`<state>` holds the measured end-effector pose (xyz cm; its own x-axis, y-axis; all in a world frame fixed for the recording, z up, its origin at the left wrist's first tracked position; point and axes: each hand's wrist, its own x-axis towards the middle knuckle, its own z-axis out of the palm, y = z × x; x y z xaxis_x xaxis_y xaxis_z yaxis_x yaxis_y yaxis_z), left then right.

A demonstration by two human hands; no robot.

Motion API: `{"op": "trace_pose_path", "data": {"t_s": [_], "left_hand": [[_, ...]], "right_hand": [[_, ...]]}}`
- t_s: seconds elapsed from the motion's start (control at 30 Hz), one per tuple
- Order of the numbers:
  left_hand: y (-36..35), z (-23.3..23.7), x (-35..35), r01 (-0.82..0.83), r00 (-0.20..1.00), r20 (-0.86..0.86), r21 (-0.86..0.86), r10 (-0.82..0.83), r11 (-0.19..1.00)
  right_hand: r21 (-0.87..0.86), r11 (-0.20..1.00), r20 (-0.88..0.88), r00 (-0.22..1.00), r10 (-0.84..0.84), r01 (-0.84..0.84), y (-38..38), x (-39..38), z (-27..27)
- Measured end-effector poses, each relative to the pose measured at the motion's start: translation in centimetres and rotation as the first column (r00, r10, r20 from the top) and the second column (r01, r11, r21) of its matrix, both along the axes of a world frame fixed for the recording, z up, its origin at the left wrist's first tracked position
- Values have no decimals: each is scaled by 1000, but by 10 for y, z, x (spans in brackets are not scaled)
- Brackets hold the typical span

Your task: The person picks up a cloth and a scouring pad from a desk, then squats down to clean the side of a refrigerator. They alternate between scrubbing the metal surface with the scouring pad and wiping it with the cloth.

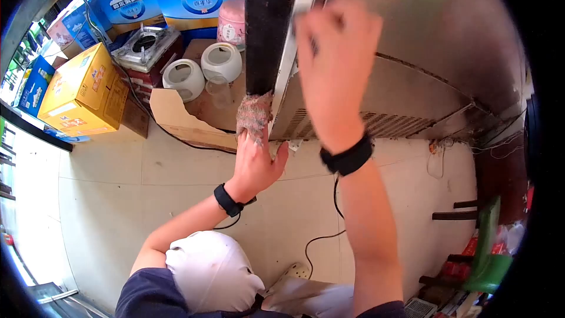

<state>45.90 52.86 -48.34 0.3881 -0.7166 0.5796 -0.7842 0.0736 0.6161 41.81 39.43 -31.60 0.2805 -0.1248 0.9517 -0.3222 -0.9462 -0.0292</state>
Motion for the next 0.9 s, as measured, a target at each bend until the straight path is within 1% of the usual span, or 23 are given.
{"op": "trace_pose_path", "data": {"t_s": [0.07, 0.13, 0.2, 0.23, 0.27, 0.33, 0.37, 0.43, 0.5, 0.53, 0.57, 0.6, 0.63, 0.67, 0.7, 0.77, 0.8, 0.83, 0.9], "left_hand": [[1, 0, 3, -1, 1000, 7, -13, 1, 1000], [5, -1, 2, -5, 1000, 22, -13, 6, 1000], [5, -1, 2, -23, 999, 30, -49, 25, 999], [6, 0, 3, -19, 999, 32, -44, 21, 999], [7, 1, 4, -9, 998, 58, -50, 12, 999], [3, 8, 5, 17, 995, 104, -70, -10, 997], [2, 13, 6, 28, 989, 145, -75, -16, 997], [-4, 30, 14, 75, 966, 253, -97, -48, 993], [-5, 42, 14, 67, 965, 250, 51, -78, 996], [-10, 30, 15, 9, 951, 309, 39, -21, 999], [-14, 26, 21, 15, 948, 317, 38, -26, 999], [-20, 26, 28, -48, 917, 398, 80, 12, 996], [-25, 27, 32, -116, 879, 474, 110, 50, 987], [-26, 29, 37, -90, 869, 493, 77, 41, 993], [-26, 36, 40, -85, 867, 497, 76, 36, 993], [-24, 56, 42, -23, 878, 476, 138, -46, 990], [-28, 70, 44, -15, 850, 526, 50, -14, 999], [-32, 83, 45, -6, 846, 532, 61, -28, 998], [-40, 106, 46, -126, 773, 619, -67, 140, 990]], "right_hand": [[156, 987, -119, 991, 64, -45, 10, -7, -52], [160, 986, -106, 993, 56, -38, 11, -10, -76], [144, 990, -69, 997, 19, -9, 12, -5, -64], [91, 996, -33, 999, 28, -24, 5, -5, -51], [40, 999, 2, 999, 33, -33, 2, -3, -27], [-62, 998, 83, 996, -8, 13, -3, 5, 21], [-65, 997, 105, 994, -26, 33, 2, 2, 44], [-21, 999, 133, 991, 29, -26, 6, -5, 88], [6, 992, 169, 978, 122, -124, -3, -4, 89], [36, 990, 151, 980, 127, -134, -1, -14, 87], [62, 987, 128, 982, 137, -146, 0, -25, 84], [59, 988, 134, 982, 131, -140, 1, -38, 75], [106, 989, 88, 991, 97, -106, 1, -52, 64], [151, 986, 42, 997, 65, -70, -4, -64, 56], [150, 987, 46, 997, 59, -65, -12, -74, 51], [246, 968, -44, 998, -33, 43, -24, -98, 41], [261, 964, -36, 998, -49, 57, -30, -108, 40], [267, 960, -23, 996, -81, 84, -36, -116, 43], [274, 955, -14, 994, -112, 112, -39, -127, 45]]}}
